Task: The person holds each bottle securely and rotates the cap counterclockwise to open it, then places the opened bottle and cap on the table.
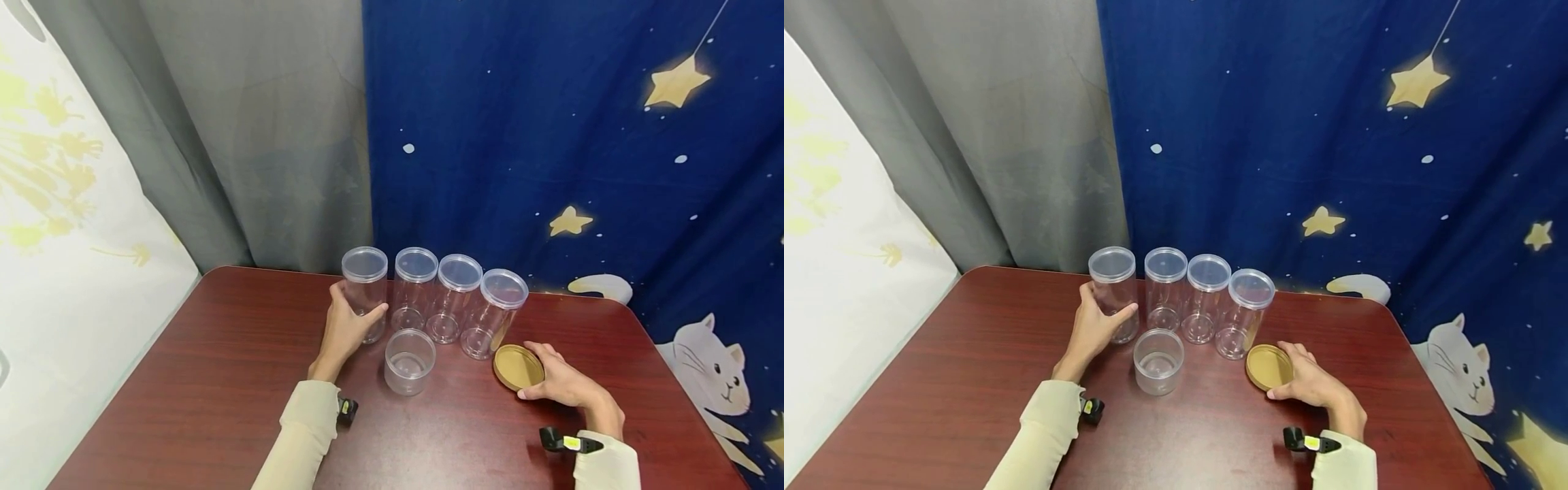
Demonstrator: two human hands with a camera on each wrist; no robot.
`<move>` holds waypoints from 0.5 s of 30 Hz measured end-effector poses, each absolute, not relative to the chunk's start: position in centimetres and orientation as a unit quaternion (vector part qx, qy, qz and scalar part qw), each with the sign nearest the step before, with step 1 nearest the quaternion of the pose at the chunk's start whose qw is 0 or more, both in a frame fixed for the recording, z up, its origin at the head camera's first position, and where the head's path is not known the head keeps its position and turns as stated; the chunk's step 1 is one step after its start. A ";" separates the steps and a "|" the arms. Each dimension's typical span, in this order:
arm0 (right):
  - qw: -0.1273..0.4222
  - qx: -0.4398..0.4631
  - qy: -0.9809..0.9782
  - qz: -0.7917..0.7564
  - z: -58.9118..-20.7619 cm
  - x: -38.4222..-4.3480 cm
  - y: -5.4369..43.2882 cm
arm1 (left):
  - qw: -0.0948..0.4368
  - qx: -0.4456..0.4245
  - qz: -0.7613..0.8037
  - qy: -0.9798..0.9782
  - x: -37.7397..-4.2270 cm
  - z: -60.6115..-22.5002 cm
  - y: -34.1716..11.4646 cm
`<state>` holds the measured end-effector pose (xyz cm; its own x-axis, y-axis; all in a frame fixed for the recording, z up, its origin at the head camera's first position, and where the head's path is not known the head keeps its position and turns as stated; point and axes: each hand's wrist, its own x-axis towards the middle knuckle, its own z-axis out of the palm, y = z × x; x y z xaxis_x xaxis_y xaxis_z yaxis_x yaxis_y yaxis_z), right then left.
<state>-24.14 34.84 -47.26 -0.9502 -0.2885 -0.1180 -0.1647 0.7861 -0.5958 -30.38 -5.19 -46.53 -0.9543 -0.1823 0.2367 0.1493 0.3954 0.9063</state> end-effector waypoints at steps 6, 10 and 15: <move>0.099 -0.116 0.939 -0.307 -47.5 -24.2 34.7 | 0.147 0.020 -0.556 -0.818 -29.8 -46.5 -5.5; 0.100 -0.112 0.941 -0.302 -47.6 -24.2 34.7 | 0.148 0.017 -0.564 -0.812 -29.4 -46.4 -5.6; 0.097 -0.112 0.944 -0.296 -47.9 -24.3 34.7 | 0.154 0.010 -0.570 -0.807 -28.7 -46.0 -6.0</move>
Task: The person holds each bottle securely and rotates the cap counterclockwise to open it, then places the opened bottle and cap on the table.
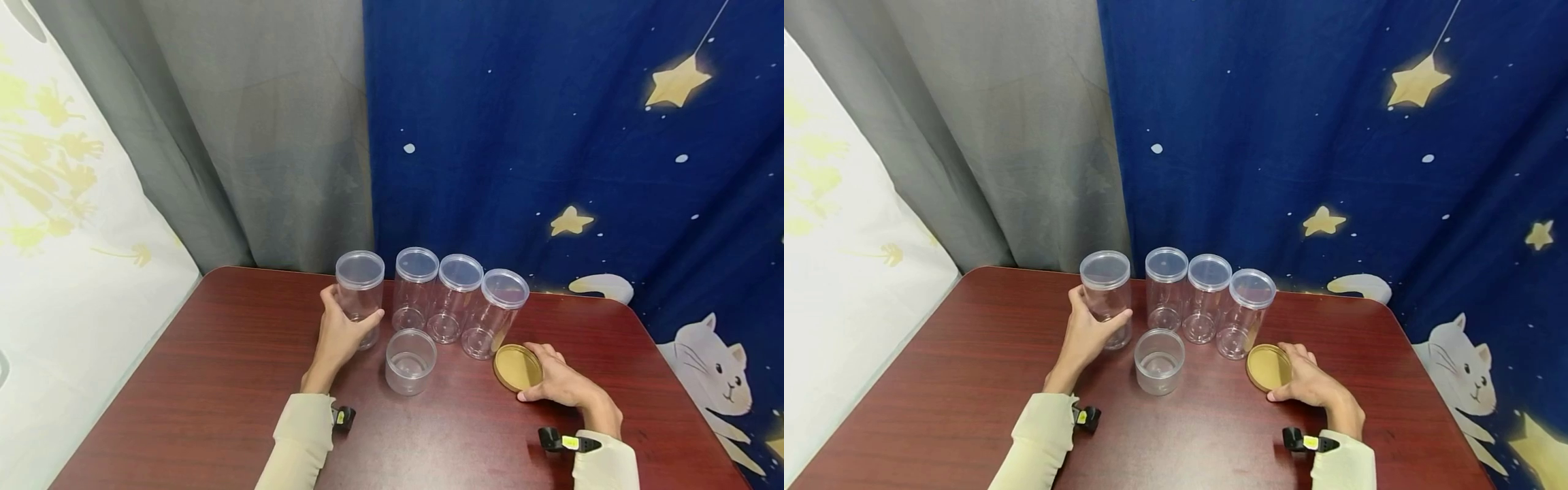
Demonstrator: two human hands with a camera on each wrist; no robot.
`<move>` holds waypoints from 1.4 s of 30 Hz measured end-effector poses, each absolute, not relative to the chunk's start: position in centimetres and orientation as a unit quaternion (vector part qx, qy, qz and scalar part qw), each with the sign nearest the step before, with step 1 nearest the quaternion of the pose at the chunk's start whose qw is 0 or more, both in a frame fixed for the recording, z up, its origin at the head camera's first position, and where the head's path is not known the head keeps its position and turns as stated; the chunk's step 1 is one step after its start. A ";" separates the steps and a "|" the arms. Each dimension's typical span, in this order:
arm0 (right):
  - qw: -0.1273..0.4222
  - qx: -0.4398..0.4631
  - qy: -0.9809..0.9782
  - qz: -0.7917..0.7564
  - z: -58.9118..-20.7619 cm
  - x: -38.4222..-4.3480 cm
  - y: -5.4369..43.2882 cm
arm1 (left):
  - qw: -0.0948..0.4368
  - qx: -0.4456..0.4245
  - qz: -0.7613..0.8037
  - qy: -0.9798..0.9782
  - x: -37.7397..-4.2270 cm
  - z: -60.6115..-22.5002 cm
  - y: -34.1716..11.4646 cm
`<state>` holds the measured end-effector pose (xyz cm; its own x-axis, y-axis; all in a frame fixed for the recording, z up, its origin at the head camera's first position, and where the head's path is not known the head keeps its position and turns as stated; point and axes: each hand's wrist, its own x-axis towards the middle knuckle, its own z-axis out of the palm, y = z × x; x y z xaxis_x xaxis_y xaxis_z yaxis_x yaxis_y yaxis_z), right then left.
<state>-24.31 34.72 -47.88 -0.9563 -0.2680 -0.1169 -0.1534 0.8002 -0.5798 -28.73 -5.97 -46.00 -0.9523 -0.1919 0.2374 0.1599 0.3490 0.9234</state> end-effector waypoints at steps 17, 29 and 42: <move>0.115 -0.113 0.940 -0.300 -47.3 -24.4 34.7 | 0.120 -0.040 -0.574 -0.809 -27.3 -44.6 -6.5; 0.012 -0.138 0.949 -0.282 -43.6 -23.0 35.0 | 0.109 -0.062 -0.574 -0.809 -27.1 -44.4 -6.6; -0.109 -0.116 0.943 -0.293 -39.3 -21.3 33.7 | 0.131 -0.113 -0.533 -0.828 -26.5 -43.3 -7.2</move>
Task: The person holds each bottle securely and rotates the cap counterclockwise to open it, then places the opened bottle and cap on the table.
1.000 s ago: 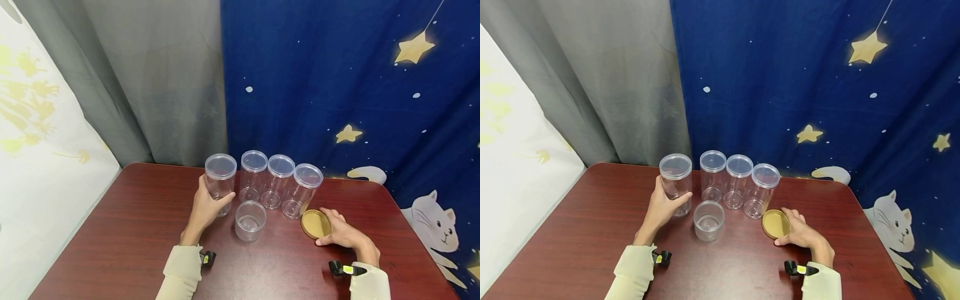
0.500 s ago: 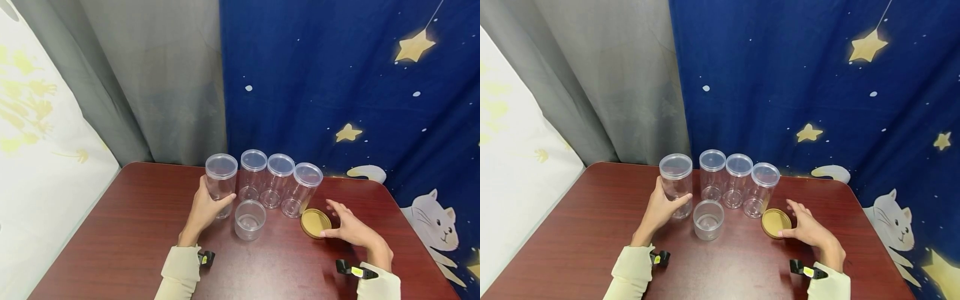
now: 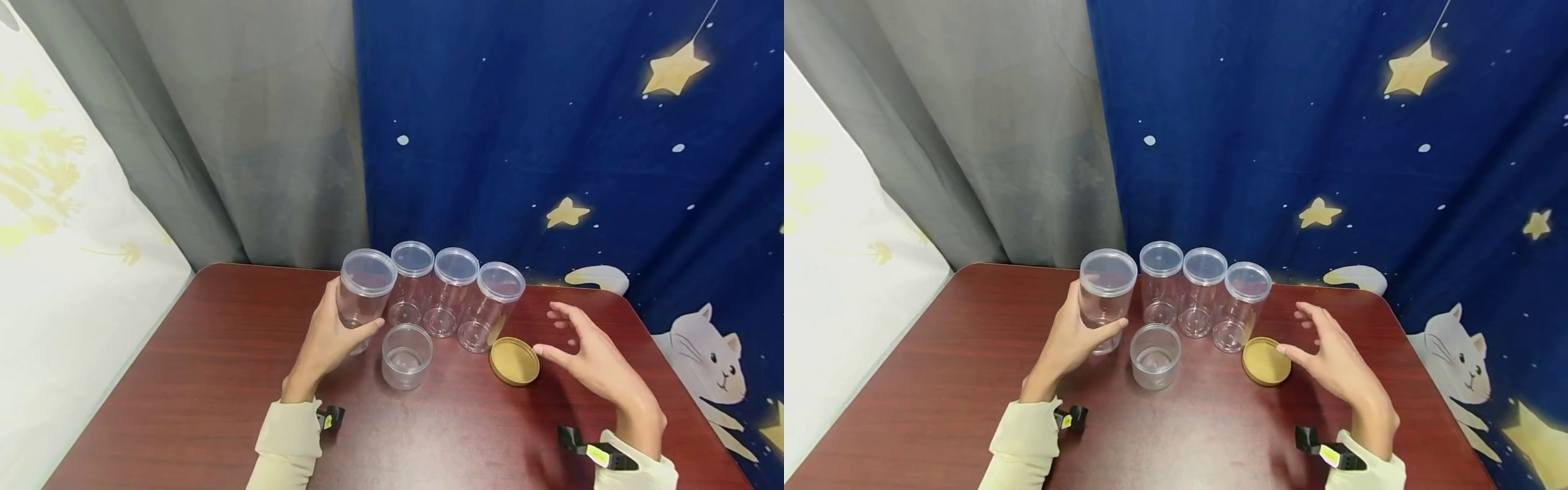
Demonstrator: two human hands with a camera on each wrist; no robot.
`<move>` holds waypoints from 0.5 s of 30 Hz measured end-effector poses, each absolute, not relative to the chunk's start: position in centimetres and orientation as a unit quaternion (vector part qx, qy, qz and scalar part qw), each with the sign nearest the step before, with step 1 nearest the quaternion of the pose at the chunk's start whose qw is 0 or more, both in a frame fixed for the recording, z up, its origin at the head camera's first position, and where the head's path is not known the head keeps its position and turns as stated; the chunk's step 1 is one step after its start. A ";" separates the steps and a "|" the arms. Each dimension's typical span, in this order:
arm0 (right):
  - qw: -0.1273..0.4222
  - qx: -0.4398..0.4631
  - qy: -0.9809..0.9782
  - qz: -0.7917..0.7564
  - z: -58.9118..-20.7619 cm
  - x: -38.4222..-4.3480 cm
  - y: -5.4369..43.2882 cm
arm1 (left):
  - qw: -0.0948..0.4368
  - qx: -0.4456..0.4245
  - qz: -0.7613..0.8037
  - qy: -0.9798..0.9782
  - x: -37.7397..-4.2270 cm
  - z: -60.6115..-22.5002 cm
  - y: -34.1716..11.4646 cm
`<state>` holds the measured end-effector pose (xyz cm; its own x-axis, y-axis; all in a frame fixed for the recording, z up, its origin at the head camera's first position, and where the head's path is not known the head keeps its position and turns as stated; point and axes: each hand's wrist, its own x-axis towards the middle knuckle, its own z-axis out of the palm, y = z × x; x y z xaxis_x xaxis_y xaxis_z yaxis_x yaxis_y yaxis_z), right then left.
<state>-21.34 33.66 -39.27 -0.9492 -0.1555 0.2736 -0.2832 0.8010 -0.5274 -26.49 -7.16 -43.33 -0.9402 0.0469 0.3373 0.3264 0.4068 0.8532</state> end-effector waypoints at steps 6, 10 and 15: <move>0.174 0.144 -0.927 0.300 -38.7 -21.4 32.3 | 0.145 -0.151 -0.499 -0.841 -26.0 -42.3 -7.5; 0.199 0.161 -0.919 0.300 -38.6 -21.6 31.3 | 0.134 -0.166 -0.476 -0.853 -25.4 -41.7 -7.6; 0.204 0.174 -0.914 0.306 -38.6 -21.8 30.0 | 0.116 -0.183 -0.453 -0.865 -24.9 -41.3 -7.3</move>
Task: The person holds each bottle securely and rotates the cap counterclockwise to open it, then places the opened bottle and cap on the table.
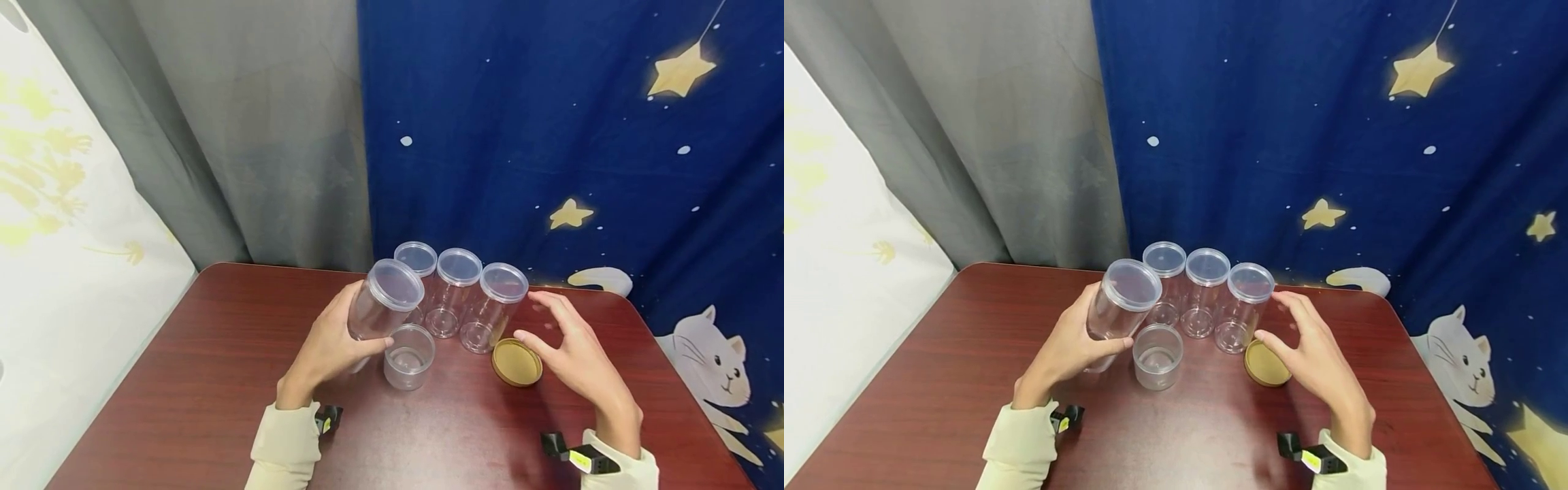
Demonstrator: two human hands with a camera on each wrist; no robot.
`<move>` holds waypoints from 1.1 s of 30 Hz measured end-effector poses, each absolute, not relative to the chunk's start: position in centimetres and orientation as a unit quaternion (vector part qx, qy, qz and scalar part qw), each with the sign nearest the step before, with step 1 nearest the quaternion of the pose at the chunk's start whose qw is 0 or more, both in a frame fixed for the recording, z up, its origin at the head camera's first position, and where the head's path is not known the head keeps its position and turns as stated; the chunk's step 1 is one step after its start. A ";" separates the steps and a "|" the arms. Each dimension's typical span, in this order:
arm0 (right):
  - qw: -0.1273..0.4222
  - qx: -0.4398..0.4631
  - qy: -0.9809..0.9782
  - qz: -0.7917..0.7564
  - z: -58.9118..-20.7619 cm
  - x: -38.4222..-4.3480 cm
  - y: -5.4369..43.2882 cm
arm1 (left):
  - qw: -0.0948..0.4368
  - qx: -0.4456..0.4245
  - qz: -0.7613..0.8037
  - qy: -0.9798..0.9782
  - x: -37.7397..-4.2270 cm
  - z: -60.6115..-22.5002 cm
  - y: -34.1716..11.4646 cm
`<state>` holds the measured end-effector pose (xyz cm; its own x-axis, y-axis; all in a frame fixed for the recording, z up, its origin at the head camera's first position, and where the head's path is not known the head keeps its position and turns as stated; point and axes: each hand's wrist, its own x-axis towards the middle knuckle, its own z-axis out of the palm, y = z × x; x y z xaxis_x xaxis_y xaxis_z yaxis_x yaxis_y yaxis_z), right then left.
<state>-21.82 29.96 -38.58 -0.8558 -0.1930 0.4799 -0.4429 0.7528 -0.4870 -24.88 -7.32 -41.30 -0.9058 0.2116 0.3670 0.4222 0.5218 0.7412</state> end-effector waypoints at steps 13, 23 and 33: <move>0.282 0.176 -0.892 0.307 -37.5 -21.4 28.6 | 0.093 -0.219 -0.405 -0.883 -24.1 -40.6 -6.6; 0.281 0.222 -0.874 0.329 -37.3 -21.2 26.4 | 0.108 -0.262 -0.350 -0.893 -23.6 -40.1 -5.5; 0.231 0.278 -0.848 0.388 -37.8 -21.3 23.9 | 0.086 -0.274 -0.351 -0.891 -23.3 -40.0 -5.2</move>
